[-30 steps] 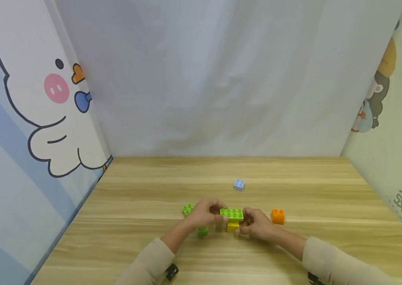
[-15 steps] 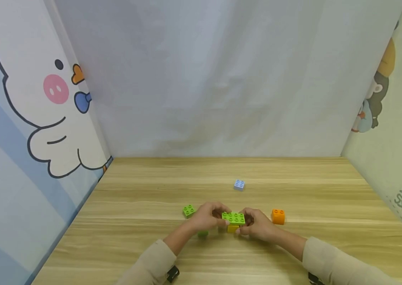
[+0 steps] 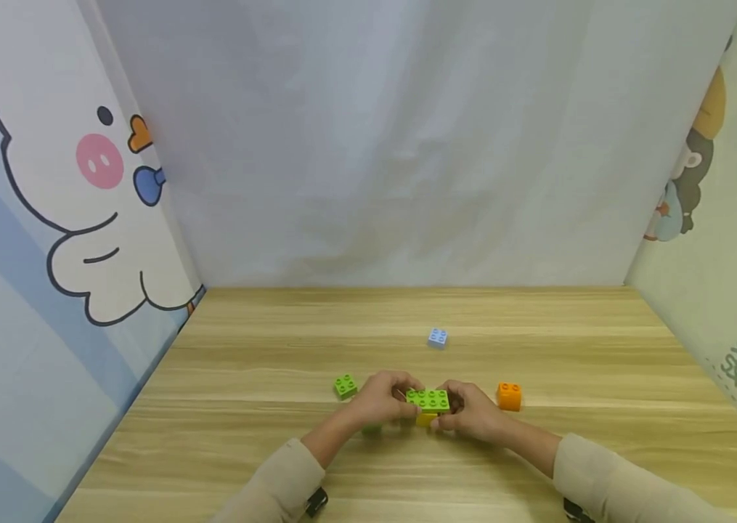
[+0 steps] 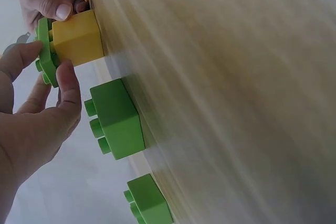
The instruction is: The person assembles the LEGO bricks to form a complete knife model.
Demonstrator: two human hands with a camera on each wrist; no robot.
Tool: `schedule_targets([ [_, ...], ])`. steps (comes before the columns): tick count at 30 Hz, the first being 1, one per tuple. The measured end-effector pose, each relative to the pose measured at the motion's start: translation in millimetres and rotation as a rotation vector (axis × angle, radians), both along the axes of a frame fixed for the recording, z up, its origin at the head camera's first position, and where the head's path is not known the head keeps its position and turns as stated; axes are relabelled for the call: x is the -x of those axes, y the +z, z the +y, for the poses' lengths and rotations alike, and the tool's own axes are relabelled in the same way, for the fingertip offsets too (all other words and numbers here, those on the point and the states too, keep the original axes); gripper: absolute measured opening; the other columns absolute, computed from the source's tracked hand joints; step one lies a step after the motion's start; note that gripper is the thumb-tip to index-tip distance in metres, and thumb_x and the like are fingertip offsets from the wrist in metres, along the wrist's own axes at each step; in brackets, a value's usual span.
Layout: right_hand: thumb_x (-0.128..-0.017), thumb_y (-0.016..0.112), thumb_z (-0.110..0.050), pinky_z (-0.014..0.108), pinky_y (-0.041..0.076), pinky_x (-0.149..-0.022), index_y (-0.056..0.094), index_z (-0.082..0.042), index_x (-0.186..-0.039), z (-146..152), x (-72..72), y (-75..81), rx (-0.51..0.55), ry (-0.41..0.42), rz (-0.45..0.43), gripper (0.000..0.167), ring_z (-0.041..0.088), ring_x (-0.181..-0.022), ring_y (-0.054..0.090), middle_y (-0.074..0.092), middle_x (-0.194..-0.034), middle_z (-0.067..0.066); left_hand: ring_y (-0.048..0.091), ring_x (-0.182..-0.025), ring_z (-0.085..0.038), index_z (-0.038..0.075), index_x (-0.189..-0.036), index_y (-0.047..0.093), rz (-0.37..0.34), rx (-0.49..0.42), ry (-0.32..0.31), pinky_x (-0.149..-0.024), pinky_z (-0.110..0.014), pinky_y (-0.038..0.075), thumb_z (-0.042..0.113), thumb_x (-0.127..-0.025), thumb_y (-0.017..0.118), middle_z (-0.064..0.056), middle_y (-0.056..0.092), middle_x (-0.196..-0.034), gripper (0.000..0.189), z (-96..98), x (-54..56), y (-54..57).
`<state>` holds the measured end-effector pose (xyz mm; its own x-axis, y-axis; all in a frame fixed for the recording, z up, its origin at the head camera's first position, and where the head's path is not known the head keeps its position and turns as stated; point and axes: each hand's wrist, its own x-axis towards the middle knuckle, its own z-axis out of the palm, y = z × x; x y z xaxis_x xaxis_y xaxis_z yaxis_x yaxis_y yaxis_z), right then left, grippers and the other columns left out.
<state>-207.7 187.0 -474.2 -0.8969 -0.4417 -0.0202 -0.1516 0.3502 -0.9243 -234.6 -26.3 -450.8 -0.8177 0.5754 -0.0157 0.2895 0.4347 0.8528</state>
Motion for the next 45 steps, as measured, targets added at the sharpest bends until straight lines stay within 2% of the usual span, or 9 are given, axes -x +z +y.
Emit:
schedule_targets([
  [4, -0.076, 0.074, -0.002, 0.027, 0.049, -0.069, 0.056, 0.006, -0.103, -1, 0.4, -0.3, 0.0, 0.001, 0.0, 0.033, 0.021, -0.081, 0.057, 0.061, -0.09, 0.007, 0.054, -0.075, -0.013, 0.008, -0.1, 0.067, -0.008, -0.019, 0.014, -0.065, -0.027, 0.046, 0.012, -0.074, 0.077, 0.001, 0.059, -0.085, 0.028, 2.2, -0.9, -1.1],
  [11, -0.076, 0.075, -0.004, 0.027, 0.049, -0.071, 0.056, 0.006, -0.104, -3, 2.0, -2.6, 0.0, -0.005, 0.009, 0.035, 0.019, -0.082, 0.058, 0.062, -0.092, 0.007, 0.051, -0.069, -0.012, 0.008, -0.099, 0.067, 0.043, 0.013, 0.039, -0.06, -0.025, 0.044, 0.016, -0.074, 0.079, 0.002, 0.057, -0.077, 0.029, 3.2, -0.2, -1.0],
  [22, -0.075, 0.075, -0.003, 0.026, 0.049, -0.068, 0.056, 0.005, -0.1, -5, 2.6, -6.1, -0.015, -0.004, 0.017, 0.033, 0.019, -0.079, 0.058, 0.062, -0.087, 0.006, 0.051, -0.068, -0.011, 0.007, -0.097, 0.068, 0.079, 0.037, 0.001, -0.06, -0.023, 0.045, 0.012, -0.074, 0.079, 0.002, 0.057, -0.078, 0.026, 1.0, -0.1, 2.2],
  [31, -0.074, 0.076, -0.004, 0.028, 0.049, -0.069, 0.056, 0.006, -0.101, -5, 2.6, -3.8, -0.04, -0.018, 0.032, 0.035, 0.019, -0.08, 0.057, 0.061, -0.088, 0.005, 0.051, -0.068, -0.007, 0.007, -0.096, 0.068, 0.188, 0.08, -0.036, -0.06, -0.021, 0.045, 0.011, -0.073, 0.08, 0.003, 0.057, -0.081, 0.026, 1.7, 0.6, 4.3],
  [34, -0.075, 0.075, -0.002, 0.028, 0.049, -0.069, 0.056, 0.007, -0.101, -6, -1.9, 5.4, -0.046, -0.016, 0.041, 0.033, 0.02, -0.08, 0.057, 0.061, -0.087, 0.005, 0.05, -0.067, -0.006, 0.007, -0.096, 0.068, 0.22, 0.102, -0.041, -0.059, -0.02, 0.045, 0.012, -0.073, 0.08, 0.003, 0.056, -0.08, 0.027, 2.6, 0.9, 4.8],
  [36, -0.076, 0.074, -0.001, 0.027, 0.049, -0.069, 0.056, 0.007, -0.101, -6, -2.2, 6.4, -0.047, -0.014, 0.046, 0.032, 0.02, -0.08, 0.057, 0.06, -0.088, 0.004, 0.05, -0.067, -0.006, 0.007, -0.096, 0.068, 0.229, 0.124, -0.044, -0.059, -0.02, 0.045, 0.014, -0.073, 0.08, 0.004, 0.056, -0.079, 0.027, 3.7, 1.7, 5.1],
  [39, -0.077, 0.073, -0.001, 0.027, 0.049, -0.068, 0.056, 0.006, -0.101, -5, -1.8, 6.1, -0.052, -0.015, 0.051, 0.031, 0.019, -0.079, 0.056, 0.06, -0.087, 0.004, 0.05, -0.067, -0.006, 0.007, -0.096, 0.068, 0.222, 0.146, -0.048, -0.059, -0.02, 0.045, 0.015, -0.074, 0.079, 0.004, 0.057, -0.079, 0.026, 5.8, 2.6, 5.9],
  [41, -0.076, 0.074, -0.003, 0.027, 0.049, -0.068, 0.057, 0.005, -0.102, -3, 2.4, -1.6, -0.055, -0.02, 0.05, 0.032, 0.019, -0.079, 0.056, 0.06, -0.087, 0.004, 0.051, -0.068, -0.006, 0.007, -0.096, 0.068, 0.205, 0.164, -0.044, -0.059, -0.02, 0.045, 0.015, -0.074, 0.079, 0.005, 0.057, -0.079, 0.026, 7.1, 3.3, 6.1],
  [45, -0.075, 0.075, -0.004, 0.027, 0.049, -0.068, 0.057, 0.005, -0.102, -3, 3.3, -4.6, -0.046, -0.015, 0.047, 0.034, 0.02, -0.08, 0.057, 0.061, -0.088, 0.005, 0.052, -0.068, -0.007, 0.008, -0.095, 0.068, 0.17, 0.172, -0.027, -0.06, -0.021, 0.046, 0.014, -0.073, 0.08, 0.006, 0.058, -0.079, 0.025, 7.7, 4.6, 4.3],
])
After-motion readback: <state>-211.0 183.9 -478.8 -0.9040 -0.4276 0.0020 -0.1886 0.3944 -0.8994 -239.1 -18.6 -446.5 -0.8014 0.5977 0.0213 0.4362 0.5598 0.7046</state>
